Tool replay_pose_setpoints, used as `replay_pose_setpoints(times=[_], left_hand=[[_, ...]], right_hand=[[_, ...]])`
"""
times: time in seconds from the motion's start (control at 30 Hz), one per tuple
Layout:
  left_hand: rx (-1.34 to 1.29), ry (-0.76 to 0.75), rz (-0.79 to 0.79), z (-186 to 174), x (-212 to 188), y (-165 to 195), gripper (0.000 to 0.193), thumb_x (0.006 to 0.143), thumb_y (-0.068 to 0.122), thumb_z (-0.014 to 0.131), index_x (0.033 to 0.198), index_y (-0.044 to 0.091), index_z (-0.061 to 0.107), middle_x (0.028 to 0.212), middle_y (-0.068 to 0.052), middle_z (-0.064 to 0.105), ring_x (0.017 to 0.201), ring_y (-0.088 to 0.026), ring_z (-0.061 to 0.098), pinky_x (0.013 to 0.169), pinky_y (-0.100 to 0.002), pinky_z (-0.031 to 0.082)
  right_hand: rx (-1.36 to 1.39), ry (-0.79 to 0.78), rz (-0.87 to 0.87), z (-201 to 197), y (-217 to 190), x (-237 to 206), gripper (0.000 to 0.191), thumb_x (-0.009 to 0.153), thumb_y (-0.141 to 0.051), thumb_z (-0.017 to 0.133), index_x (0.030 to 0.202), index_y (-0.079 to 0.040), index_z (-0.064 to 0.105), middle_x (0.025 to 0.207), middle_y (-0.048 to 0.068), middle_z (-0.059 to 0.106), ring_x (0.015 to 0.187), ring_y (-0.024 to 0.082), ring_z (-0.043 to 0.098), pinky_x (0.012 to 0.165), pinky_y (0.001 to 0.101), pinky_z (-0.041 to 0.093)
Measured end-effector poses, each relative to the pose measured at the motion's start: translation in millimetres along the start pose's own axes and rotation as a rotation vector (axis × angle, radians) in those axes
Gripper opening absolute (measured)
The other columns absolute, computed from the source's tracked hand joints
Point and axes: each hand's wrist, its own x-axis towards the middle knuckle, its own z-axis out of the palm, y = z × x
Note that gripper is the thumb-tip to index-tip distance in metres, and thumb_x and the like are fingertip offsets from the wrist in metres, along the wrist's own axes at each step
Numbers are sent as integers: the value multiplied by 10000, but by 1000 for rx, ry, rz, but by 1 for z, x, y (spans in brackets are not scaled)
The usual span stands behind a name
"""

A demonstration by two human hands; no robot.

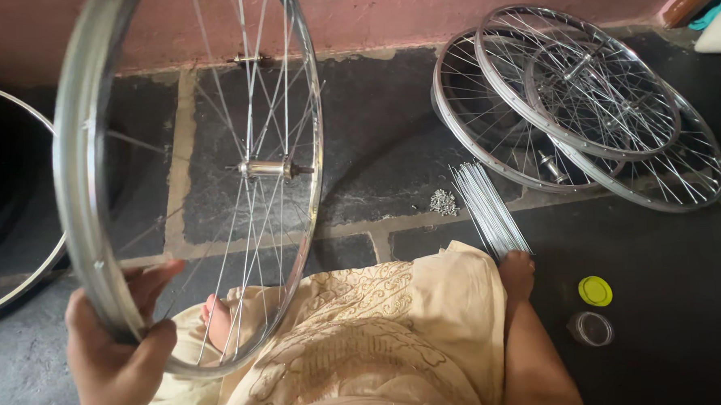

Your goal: The person sits on the floor and installs metal spokes into a bicycle wheel rim and hub. They pick up individual spokes, thread them through the rim holes, and insert the other end into the hub, repeating this process to add multiple spokes.

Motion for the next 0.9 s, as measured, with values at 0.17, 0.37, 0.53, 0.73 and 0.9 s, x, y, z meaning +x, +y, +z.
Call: replay_pose_setpoints(times=[0.17,0.37,0.53,0.73,0.9], left_hand=[[-110,-53,23,-11,-6,-5,755,701,-221,473,1403,29,354,1383,-272,587,1406,-372,552,1247,-507,402],[-73,-118,75,-7,18,-3,748,712,-215,439,1417,12,333,1388,-253,575,1406,-365,553,1240,-491,403],[44,-134,120,-2,18,7,767,692,-213,422,1427,-13,325,1365,-253,578,1388,-362,555,1209,-464,425],[123,-136,47,-14,52,10,744,728,-226,431,1426,-3,302,1332,-246,627,1331,-350,603,1172,-453,465],[119,-146,-42,-24,92,15,684,793,-210,402,1429,24,301,1205,-244,678,1180,-326,695,1058,-433,564]], right_hand=[[398,76,196,1,9,-7,219,1036,-210,547,1102,-17,625,1121,232,658,1066,473,620,897,563,488],[346,507,-7,-11,21,-5,138,974,-137,679,1040,-20,646,1119,223,663,1060,446,619,938,517,484],[818,503,-58,-58,14,5,102,1100,-53,562,1143,34,529,1098,206,674,958,321,687,858,425,567],[1543,339,-70,-118,-44,3,114,1182,-56,489,1230,-15,394,1168,202,685,996,273,737,898,377,640],[2025,213,-13,-132,-122,-9,104,1124,-68,523,1184,-75,438,1118,200,677,956,274,721,908,406,632]])
